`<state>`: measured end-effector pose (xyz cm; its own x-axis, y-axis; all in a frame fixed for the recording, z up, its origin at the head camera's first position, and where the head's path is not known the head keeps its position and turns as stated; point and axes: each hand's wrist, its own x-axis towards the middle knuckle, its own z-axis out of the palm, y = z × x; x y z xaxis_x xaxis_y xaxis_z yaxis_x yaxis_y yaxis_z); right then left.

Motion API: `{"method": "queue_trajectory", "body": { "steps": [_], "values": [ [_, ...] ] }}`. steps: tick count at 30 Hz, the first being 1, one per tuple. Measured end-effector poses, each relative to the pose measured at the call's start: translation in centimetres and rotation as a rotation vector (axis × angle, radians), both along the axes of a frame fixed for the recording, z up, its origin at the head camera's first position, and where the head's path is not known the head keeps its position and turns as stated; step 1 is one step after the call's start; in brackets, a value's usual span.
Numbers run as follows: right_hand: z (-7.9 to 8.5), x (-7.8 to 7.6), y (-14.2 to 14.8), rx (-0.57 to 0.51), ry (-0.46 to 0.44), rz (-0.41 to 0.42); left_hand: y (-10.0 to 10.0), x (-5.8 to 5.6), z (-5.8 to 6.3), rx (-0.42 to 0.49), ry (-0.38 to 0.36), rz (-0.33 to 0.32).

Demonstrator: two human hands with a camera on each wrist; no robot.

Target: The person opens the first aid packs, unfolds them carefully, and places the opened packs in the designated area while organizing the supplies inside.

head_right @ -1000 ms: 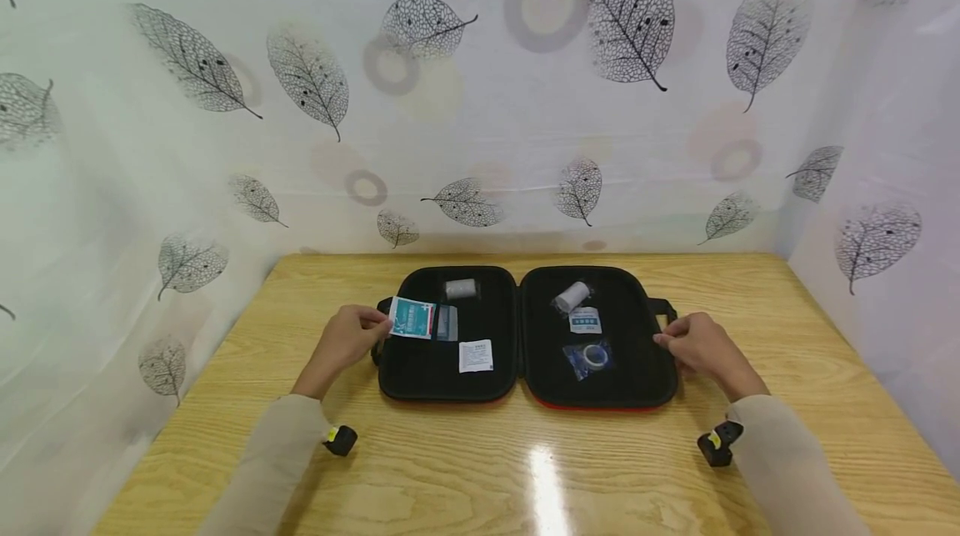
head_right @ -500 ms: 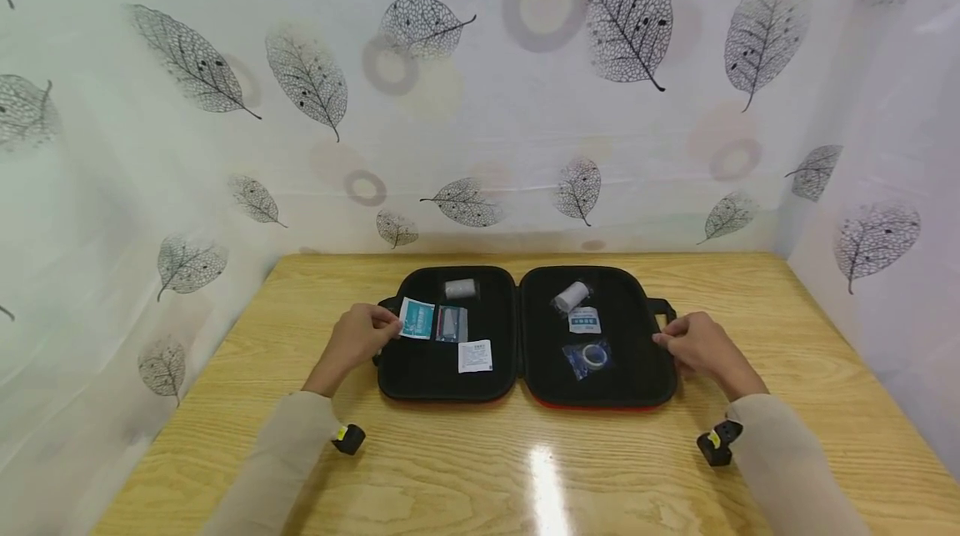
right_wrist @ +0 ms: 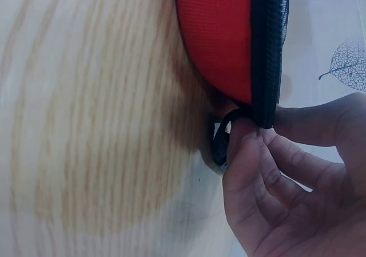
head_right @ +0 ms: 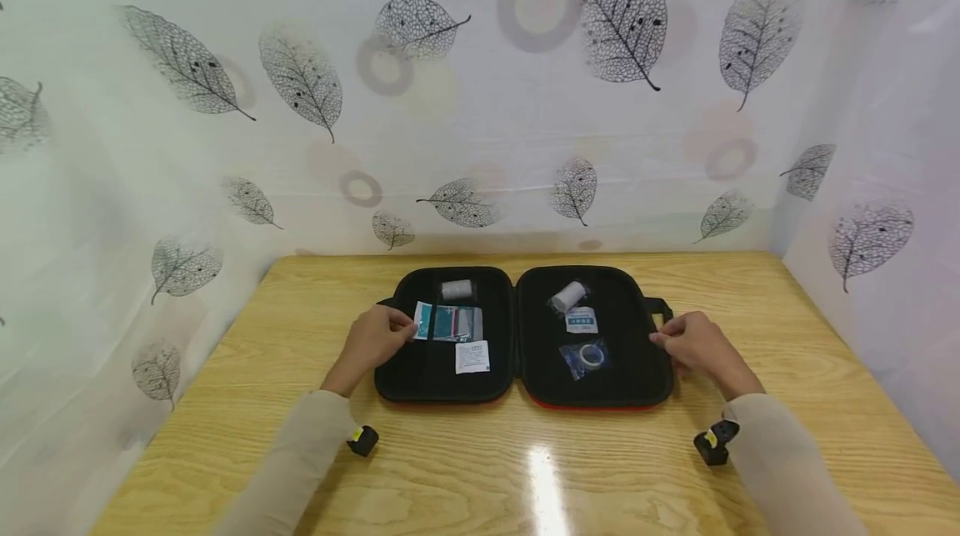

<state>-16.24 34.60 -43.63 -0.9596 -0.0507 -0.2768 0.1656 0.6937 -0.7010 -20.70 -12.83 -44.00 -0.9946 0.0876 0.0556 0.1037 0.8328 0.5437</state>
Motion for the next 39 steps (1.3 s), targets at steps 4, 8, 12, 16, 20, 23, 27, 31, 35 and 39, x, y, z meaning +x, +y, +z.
{"method": "queue_trajectory", "body": {
  "steps": [4, 8, 12, 16, 20, 23, 27, 31, 35, 39],
  "values": [
    [0.0, 0.1, -0.1, 0.006, 0.01, 0.005, 0.3, -0.1, -0.2, -0.042, 0.041, -0.018],
    [0.0, 0.1, -0.1, 0.007, 0.011, 0.003, 0.7, 0.0, -0.2, -0.099, 0.065, -0.034],
    [0.0, 0.1, -0.1, 0.0, 0.005, -0.004, 1.2, 0.4, 0.0, -0.125, 0.067, -0.04],
    [-0.1, 0.1, -0.1, -0.003, 0.004, -0.008, 1.6, 0.3, 0.0, -0.123, 0.05, -0.037],
    [-0.1, 0.1, -0.1, 0.007, 0.003, -0.01, 1.8, 0.2, -0.2, -0.12, 0.028, -0.044],
    [0.0, 0.1, -0.1, 0.025, 0.005, -0.011, 1.9, 0.1, -0.2, -0.119, 0.014, -0.049],
    [0.1, 0.1, -0.2, 0.034, 0.008, -0.014, 1.6, 0.0, -0.2, -0.131, 0.004, -0.049],
    [0.1, 0.2, -0.2, 0.025, 0.004, -0.015, 1.3, -0.2, -0.2, -0.128, 0.023, -0.039],
    [0.1, 0.2, -0.1, 0.023, 0.003, -0.012, 1.1, -0.1, 0.3, -0.102, 0.051, -0.042],
    [0.1, 0.2, -0.2, 0.028, 0.006, -0.01, 1.5, 0.4, 1.0, -0.077, 0.054, -0.097]
  ]
}}
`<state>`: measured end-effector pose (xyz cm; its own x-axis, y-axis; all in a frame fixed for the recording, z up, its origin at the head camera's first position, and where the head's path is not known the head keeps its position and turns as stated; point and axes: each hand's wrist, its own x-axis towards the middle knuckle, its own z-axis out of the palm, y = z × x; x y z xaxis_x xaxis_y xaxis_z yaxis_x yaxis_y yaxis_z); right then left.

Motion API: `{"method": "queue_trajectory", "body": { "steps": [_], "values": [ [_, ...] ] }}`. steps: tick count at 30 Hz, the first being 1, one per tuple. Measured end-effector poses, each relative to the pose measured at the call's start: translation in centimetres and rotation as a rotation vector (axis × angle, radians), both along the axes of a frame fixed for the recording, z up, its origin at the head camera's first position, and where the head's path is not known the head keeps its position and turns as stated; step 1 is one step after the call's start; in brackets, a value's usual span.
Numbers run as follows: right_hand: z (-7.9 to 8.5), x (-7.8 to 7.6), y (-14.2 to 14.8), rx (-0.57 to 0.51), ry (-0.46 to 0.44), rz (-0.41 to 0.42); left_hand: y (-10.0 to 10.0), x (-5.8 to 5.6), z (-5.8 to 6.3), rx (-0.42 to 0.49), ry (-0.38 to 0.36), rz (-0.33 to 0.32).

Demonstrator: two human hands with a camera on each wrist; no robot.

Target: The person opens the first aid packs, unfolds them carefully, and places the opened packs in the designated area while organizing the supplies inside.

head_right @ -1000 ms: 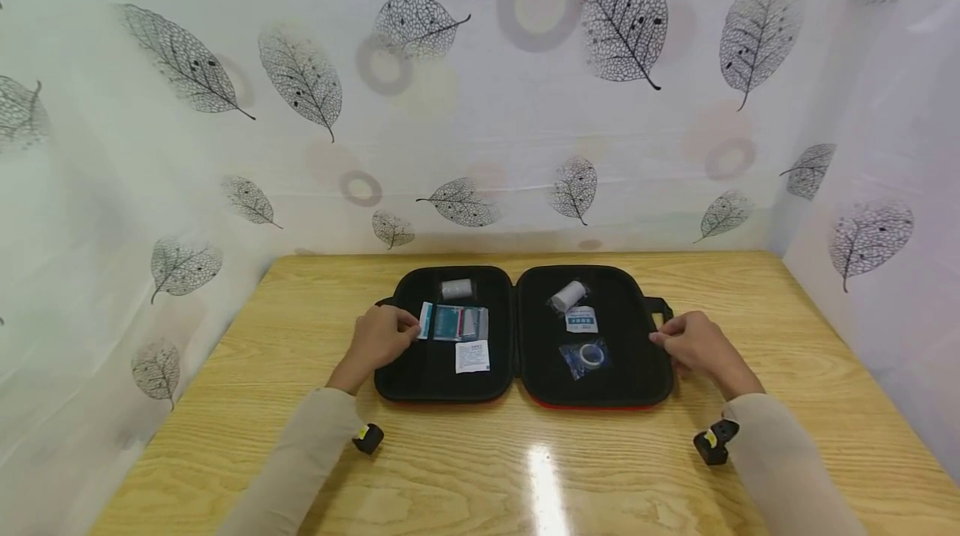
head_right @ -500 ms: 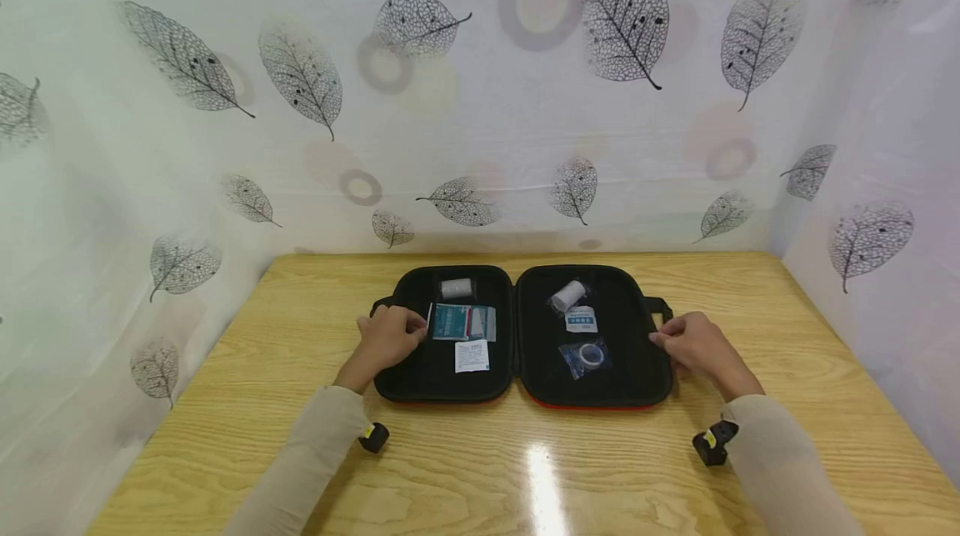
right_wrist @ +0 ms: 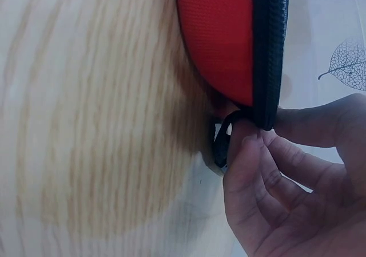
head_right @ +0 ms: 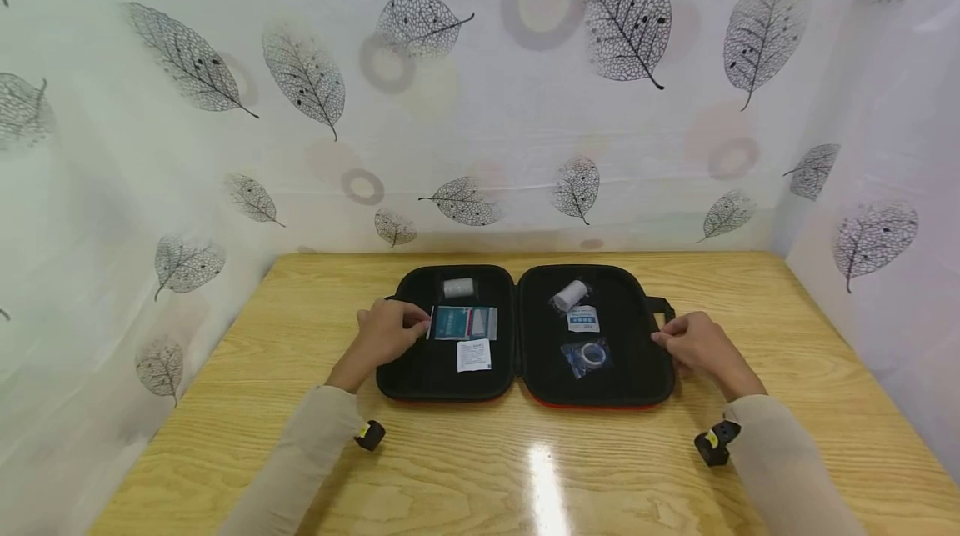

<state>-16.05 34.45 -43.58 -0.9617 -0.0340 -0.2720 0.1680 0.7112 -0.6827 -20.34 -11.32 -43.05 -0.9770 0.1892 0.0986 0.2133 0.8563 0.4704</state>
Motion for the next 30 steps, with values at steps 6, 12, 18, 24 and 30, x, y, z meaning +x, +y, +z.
{"method": "queue_trajectory", "body": {
  "steps": [6, 12, 18, 24, 30],
  "values": [
    [0.0, 0.0, 0.0, 0.001, -0.003, 0.0, 1.5, 0.4, 0.6, -0.028, -0.014, -0.095],
    [0.0, 0.0, 0.0, -0.006, -0.001, 0.006, 2.7, 0.4, 0.4, -0.049, -0.068, -0.143],
    [0.1, 0.0, -0.1, -0.013, 0.001, 0.006, 3.4, 0.2, -0.2, -0.099, -0.104, -0.146],
    [0.0, 0.0, 0.0, 0.002, 0.004, 0.001, 3.8, 0.1, -0.5, -0.097, -0.149, -0.158],
    [-0.1, 0.1, 0.0, 0.007, 0.015, -0.001, 4.0, 0.0, -0.7, -0.094, -0.169, -0.146]
  ]
}}
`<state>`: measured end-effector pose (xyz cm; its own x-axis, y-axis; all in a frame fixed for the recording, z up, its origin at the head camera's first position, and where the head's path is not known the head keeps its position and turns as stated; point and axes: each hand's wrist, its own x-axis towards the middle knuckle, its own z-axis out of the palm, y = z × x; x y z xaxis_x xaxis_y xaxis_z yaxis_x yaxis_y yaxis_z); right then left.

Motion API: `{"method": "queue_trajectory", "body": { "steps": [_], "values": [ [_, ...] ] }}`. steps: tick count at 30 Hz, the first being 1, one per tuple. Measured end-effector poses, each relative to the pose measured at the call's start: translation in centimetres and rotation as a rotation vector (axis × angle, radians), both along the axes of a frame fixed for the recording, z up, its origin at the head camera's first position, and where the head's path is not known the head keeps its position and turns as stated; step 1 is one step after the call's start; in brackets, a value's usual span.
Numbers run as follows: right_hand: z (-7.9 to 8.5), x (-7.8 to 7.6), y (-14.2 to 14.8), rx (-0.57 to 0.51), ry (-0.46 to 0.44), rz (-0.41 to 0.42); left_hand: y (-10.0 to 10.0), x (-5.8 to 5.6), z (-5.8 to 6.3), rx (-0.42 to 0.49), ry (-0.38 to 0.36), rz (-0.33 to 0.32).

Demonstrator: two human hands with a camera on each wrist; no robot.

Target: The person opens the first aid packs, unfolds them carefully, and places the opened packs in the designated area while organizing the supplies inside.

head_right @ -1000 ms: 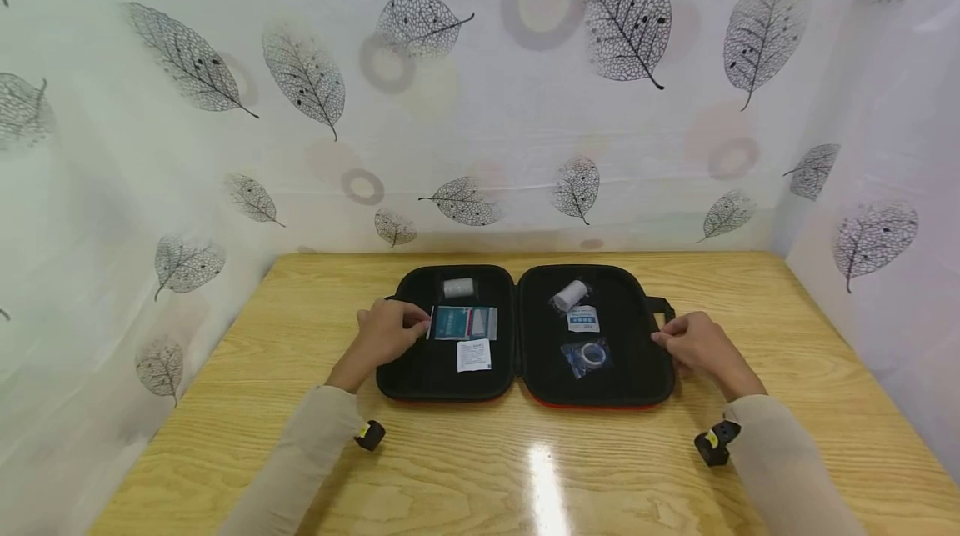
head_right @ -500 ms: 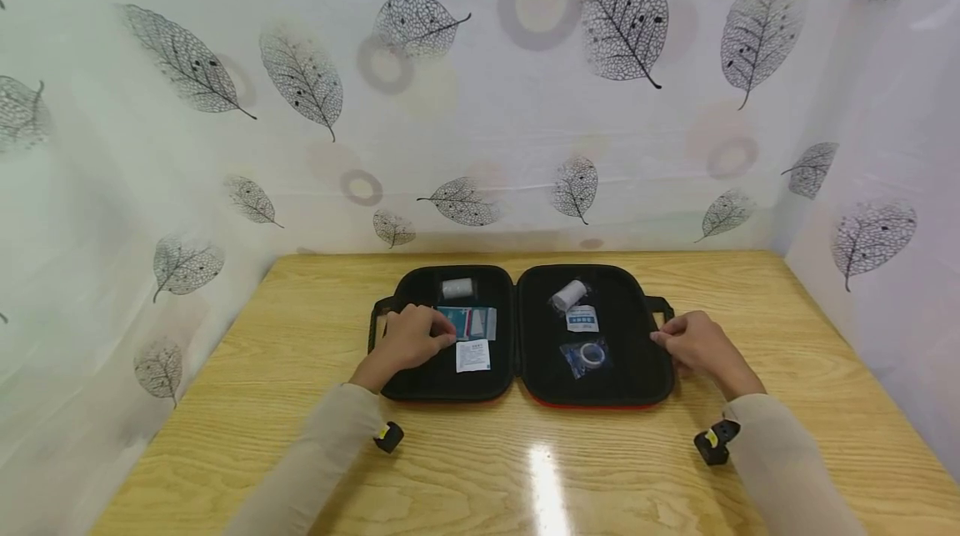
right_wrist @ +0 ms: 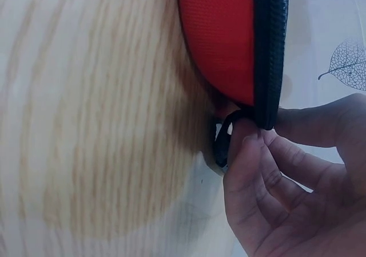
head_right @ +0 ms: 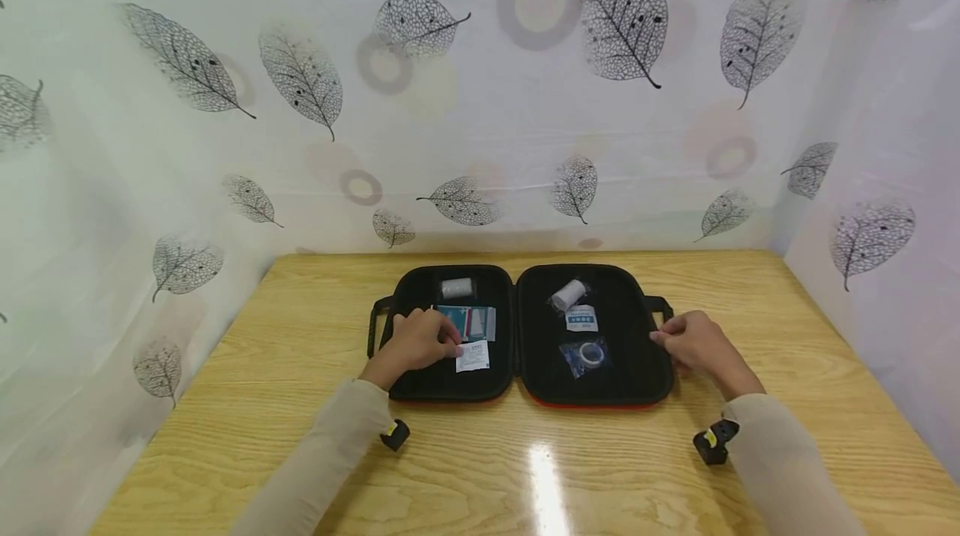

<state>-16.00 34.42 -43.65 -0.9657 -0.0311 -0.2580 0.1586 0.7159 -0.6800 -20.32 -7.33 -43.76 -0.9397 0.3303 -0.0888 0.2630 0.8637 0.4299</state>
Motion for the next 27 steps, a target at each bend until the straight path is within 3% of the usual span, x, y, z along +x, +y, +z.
{"method": "queue_trajectory", "body": {
  "steps": [17, 27],
  "values": [
    [-0.2, 0.0, 0.1, -0.025, -0.001, 0.002, 0.2, 0.1, 0.0, -0.015, 0.013, 0.0],
    [-0.1, 0.0, 0.1, -0.029, -0.006, -0.001, -1.0, -0.2, -0.1, 0.082, 0.022, -0.029]
  ]
}}
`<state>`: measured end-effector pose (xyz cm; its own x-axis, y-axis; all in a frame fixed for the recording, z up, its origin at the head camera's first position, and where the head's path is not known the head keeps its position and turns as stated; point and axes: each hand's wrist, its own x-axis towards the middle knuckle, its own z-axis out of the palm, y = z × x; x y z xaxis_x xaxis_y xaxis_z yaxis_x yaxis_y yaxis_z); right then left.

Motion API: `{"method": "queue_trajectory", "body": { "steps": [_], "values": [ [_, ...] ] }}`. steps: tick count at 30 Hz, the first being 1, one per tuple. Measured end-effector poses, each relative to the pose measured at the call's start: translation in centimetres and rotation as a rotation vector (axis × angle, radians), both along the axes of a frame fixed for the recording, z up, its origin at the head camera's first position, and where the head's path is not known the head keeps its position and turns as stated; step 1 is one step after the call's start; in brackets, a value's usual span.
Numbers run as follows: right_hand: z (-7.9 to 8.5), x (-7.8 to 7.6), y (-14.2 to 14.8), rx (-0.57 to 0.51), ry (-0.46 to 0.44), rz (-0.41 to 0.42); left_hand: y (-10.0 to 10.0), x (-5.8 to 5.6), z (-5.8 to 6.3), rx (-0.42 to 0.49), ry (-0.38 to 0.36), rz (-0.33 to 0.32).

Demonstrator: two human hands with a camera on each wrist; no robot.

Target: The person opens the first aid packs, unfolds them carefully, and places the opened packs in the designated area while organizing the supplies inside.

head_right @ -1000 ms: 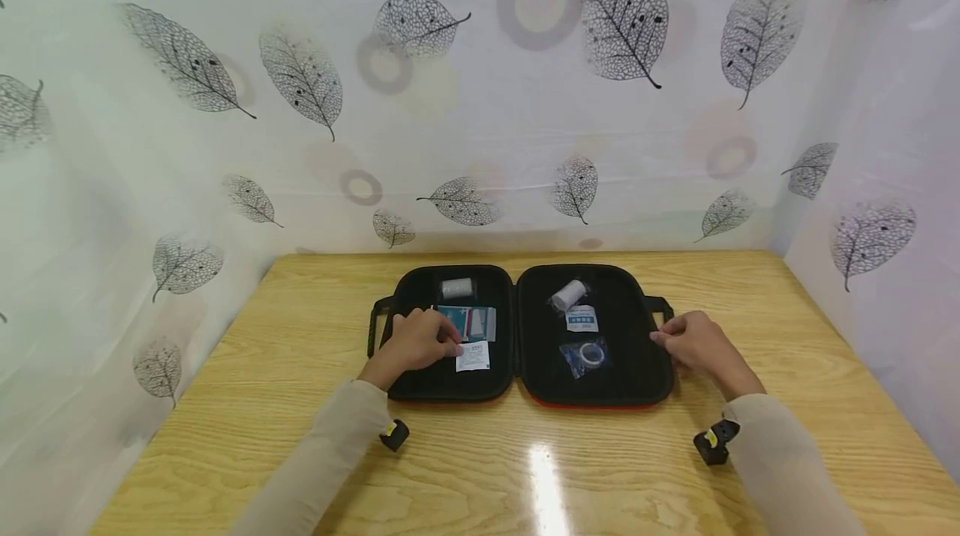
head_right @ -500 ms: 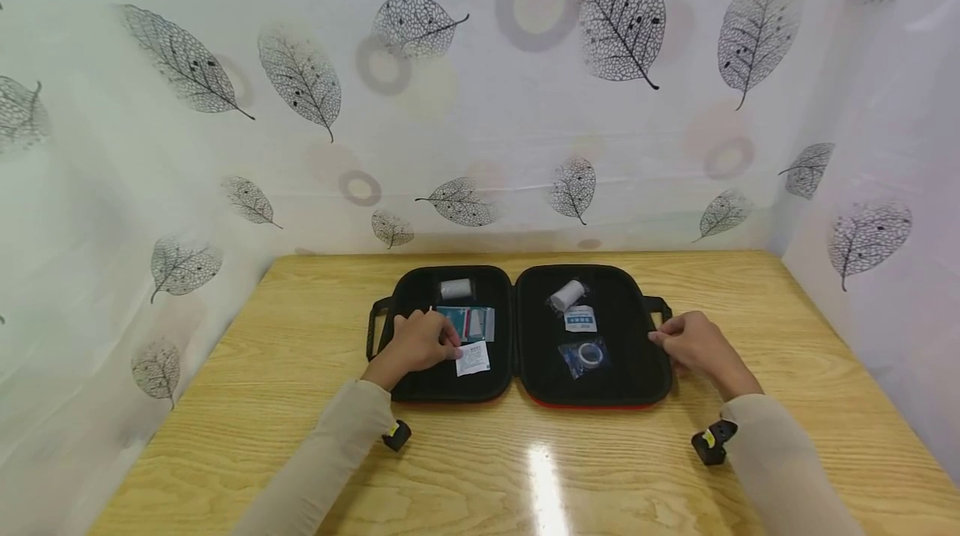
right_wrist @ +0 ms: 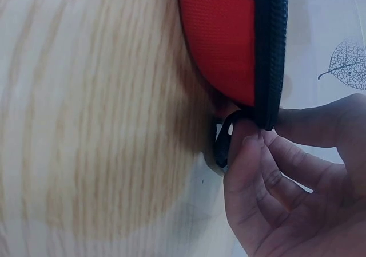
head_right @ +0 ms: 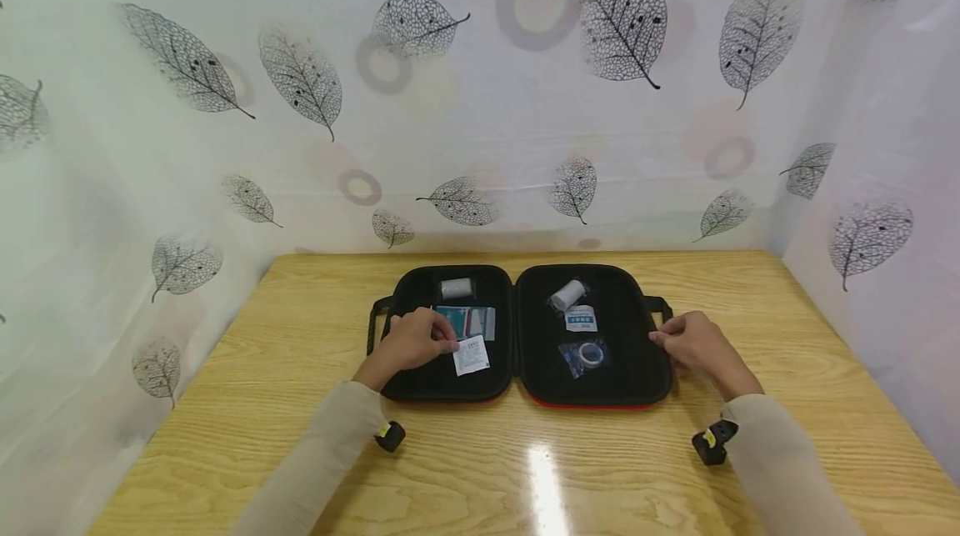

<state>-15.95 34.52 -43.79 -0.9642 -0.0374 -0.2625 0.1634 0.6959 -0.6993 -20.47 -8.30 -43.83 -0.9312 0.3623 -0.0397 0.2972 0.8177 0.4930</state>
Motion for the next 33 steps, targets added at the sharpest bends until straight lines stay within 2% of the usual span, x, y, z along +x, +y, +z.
{"method": "queue_trajectory", "body": {
  "steps": [6, 10, 18, 27, 33],
  "values": [
    [0.1, 0.0, -0.1, -0.005, -0.008, -0.004, -1.4, 0.2, 0.5, 0.094, 0.003, 0.004],
    [0.2, 0.0, -0.1, -0.01, -0.018, -0.01, -2.4, 0.5, 0.8, 0.147, 0.013, 0.039],
    [0.1, 0.0, -0.1, 0.0, -0.008, -0.004, -4.6, 1.3, 1.3, 0.233, 0.046, 0.215],
    [0.2, -0.1, -0.1, 0.005, -0.011, -0.001, -6.9, 2.1, 1.2, 0.317, 0.004, 0.423],
    [0.1, -0.2, -0.1, 0.007, -0.01, -0.001, -7.6, 2.7, 0.7, 0.336, 0.013, 0.506]
  ]
}}
